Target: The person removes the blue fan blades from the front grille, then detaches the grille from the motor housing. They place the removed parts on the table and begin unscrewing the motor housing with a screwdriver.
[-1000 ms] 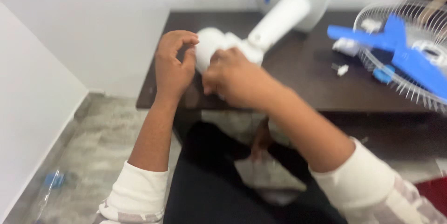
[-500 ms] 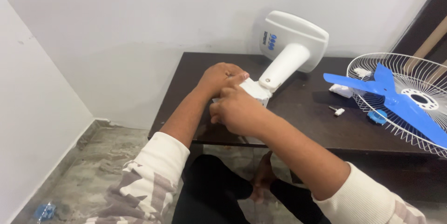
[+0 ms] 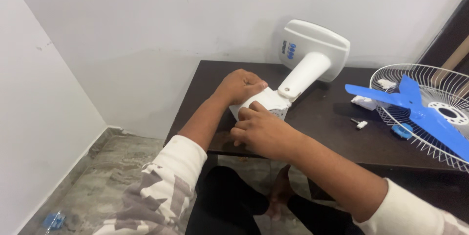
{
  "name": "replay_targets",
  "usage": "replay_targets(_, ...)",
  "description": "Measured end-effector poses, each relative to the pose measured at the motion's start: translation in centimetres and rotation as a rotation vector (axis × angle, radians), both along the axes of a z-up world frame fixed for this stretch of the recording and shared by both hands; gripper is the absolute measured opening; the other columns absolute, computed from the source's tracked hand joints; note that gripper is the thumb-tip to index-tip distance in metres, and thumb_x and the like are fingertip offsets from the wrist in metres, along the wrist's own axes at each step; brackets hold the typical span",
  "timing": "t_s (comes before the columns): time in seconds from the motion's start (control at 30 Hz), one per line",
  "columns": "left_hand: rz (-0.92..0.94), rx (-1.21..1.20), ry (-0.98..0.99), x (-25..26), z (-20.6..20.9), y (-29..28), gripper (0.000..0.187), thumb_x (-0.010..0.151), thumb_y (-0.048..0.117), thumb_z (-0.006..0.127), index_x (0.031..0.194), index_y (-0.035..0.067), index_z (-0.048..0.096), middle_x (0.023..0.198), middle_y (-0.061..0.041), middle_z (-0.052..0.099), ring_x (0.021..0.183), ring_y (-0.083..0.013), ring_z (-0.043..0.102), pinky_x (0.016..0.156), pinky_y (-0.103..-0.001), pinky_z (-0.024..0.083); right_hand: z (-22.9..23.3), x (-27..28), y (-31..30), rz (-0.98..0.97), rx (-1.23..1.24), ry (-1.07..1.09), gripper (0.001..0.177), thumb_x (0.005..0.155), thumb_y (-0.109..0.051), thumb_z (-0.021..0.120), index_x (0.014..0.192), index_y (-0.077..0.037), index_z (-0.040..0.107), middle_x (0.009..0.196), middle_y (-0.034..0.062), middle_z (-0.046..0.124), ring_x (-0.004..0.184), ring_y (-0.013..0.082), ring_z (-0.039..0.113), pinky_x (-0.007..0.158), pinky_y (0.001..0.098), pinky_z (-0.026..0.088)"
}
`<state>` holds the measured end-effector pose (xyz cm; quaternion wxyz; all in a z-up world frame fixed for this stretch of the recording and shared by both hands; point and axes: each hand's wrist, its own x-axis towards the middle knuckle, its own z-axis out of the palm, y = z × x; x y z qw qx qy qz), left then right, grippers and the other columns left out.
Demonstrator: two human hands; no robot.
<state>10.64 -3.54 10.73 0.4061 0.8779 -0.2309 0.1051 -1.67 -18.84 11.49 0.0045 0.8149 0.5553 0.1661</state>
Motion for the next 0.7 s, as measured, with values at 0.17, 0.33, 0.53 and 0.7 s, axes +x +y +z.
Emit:
replay_targets(0.17, 0.059, 0.072, 0.002, 0.2, 0.5, -0.2, 0.038, 0.084, 0.045, 0.071, 0.105, 0.015, 0.081, 0.102, -0.009, 0.080, 0.096, -0.0251, 0.076, 0.087, -0.037, 0.057, -0.4, -0.7, -0.8, -0.028, 0.531, 0.010, 0.004, 0.085, -0.013, 0.072, 0.087, -0.010, 0.070, 0.101, 0.0045, 0.073, 0.109, 0.0244, 0.063, 0.095, 0.0399, 0.047)
replay_targets(0.33, 0.003, -0.003, -0.084, 0.3, -1.3, 0.2, 0.037, 0.087, 0.043, 0.066, 0.103, 0.013, 0.082, 0.107, -0.004, 0.080, 0.099, -0.0236, 0.076, 0.089, -0.036, 0.058, -3.2, -1.8, -2.4, -0.358, 1.308, 0.388, 0.015, 0.103, -0.018, 0.058, 0.097, -0.007, 0.067, 0.104, 0.0052, 0.079, 0.088, 0.0167, 0.076, 0.078, 0.0323, 0.061)
replay_targets(0.53, 0.076, -0.071, -0.251, 0.7, -2.3, 1.3, 0.029, 0.089, 0.034, 0.071, 0.106, 0.012, 0.081, 0.113, -0.005, 0.078, 0.107, -0.0243, 0.069, 0.093, -0.036, 0.053, -5.5, -0.8, -4.3, -0.440, 2.000, 1.081, 0.021, 0.106, -0.021, 0.047, 0.107, 0.000, 0.050, 0.104, 0.0145, 0.075, 0.088, 0.0215, 0.075, 0.080, 0.0344, 0.064)
replay_targets(0.7, 0.070, -0.359, -0.166, 0.8, -4.0, 2.2, 0.022, 0.086, 0.024, 0.071, 0.099, 0.009, 0.082, 0.109, -0.005, 0.080, 0.101, -0.0185, 0.074, 0.091, -0.031, 0.056, -8.9, 0.1, -4.9, -0.550, 1.942, 1.457, 0.016, 0.102, -0.012, 0.053, 0.114, 0.000, 0.051, 0.086, 0.0036, 0.060, 0.073, 0.0139, 0.059, 0.073, 0.0305, 0.058)
